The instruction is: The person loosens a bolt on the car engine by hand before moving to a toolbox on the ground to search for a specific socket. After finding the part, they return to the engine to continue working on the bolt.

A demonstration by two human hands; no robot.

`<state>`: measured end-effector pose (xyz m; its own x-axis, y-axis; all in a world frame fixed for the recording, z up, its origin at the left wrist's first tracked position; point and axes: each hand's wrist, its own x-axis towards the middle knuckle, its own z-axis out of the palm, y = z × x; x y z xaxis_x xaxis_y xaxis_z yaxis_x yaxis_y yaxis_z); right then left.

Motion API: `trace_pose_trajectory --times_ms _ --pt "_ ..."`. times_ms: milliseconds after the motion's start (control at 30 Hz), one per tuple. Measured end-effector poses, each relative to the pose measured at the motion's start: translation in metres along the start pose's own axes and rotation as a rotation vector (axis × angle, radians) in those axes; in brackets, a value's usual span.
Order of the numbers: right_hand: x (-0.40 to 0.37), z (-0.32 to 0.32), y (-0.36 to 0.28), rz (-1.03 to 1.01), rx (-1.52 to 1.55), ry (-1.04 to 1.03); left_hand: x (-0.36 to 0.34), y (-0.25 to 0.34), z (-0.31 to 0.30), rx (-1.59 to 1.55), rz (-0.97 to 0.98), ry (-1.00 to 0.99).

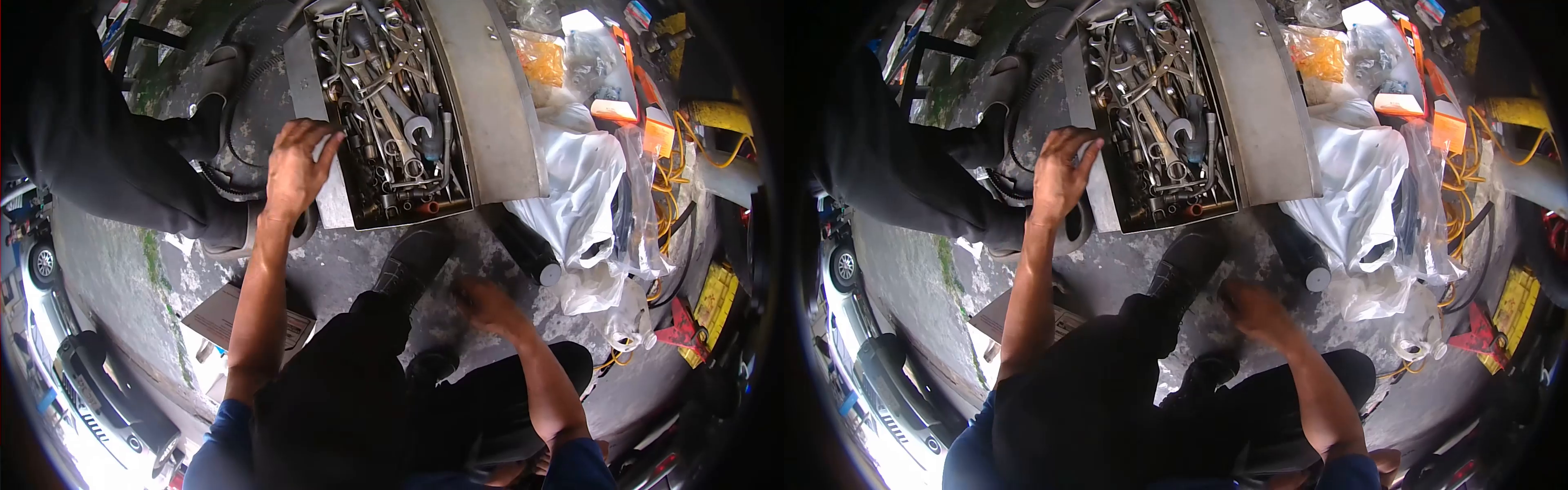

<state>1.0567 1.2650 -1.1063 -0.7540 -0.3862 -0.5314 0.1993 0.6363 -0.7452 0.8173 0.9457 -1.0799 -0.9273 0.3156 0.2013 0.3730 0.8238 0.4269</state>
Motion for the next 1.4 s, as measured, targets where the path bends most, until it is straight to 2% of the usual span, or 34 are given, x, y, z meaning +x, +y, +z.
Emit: trace_pose_trajectory --times_ms 67,167,267,433,533,700,800,833,933,1067,1200,1233,1333,1400 --pt "0.001 -0.004 -0.003 -0.001 0.030 0.018 -0.005 0.015 0.019 0.047 0.202 -0.076" --pt "0.002 -0.005 -0.002 -0.023 0.048 0.030 -0.016 0.029 0.040 -0.028 0.107 -0.394" --pt "0.002 -0.003 0.000 0.002 -0.012 0.010 -0.029 0.045 0.060 0.040 0.178 -0.339" --pt "0.003 -0.004 0.003 0.044 -0.031 -0.007 -0.018 0.035 0.068 0.116 0.195 -0.357" --pt "0.003 -0.009 0.001 0.052 -0.015 -0.007 -0.013 0.028 0.064 0.208 0.194 -0.203" --pt "-0.001 -0.011 0.002 0.042 -0.002 0.029 -0.018 0.046 0.060 0.243 0.110 -0.096" --pt "-0.002 -0.008 0.000 0.023 0.000 0.057 -0.021 0.069 0.045 0.087 0.158 -0.157" --pt "-0.002 -0.008 -0.003 0.030 0.014 0.058 -0.025 0.072 0.045 0.003 0.213 -0.272" --pt "-0.001 -0.008 -0.005 0.046 0.014 0.053 -0.013 0.098 0.061 -0.091 0.612 -0.285" --pt "0.001 -0.011 -0.008 0.079 -0.015 0.005 0.021 0.080 0.094 0.126 0.681 -0.427" --pt "-0.008 -0.010 -0.001 0.013 -0.066 0.131 0.039 0.072 0.087 0.231 0.760 -0.501" --pt "-0.012 -0.016 -0.002 0.010 -0.058 0.161 0.040 0.069 0.086 0.191 0.785 -0.465" --pt "-0.021 -0.026 0.002 0.009 -0.040 0.256 0.042 0.055 0.067 0.179 0.674 -0.490" --pt "-0.026 -0.030 0.003 0.034 -0.040 0.275 0.043 0.021 0.049 0.366 0.701 -0.502"
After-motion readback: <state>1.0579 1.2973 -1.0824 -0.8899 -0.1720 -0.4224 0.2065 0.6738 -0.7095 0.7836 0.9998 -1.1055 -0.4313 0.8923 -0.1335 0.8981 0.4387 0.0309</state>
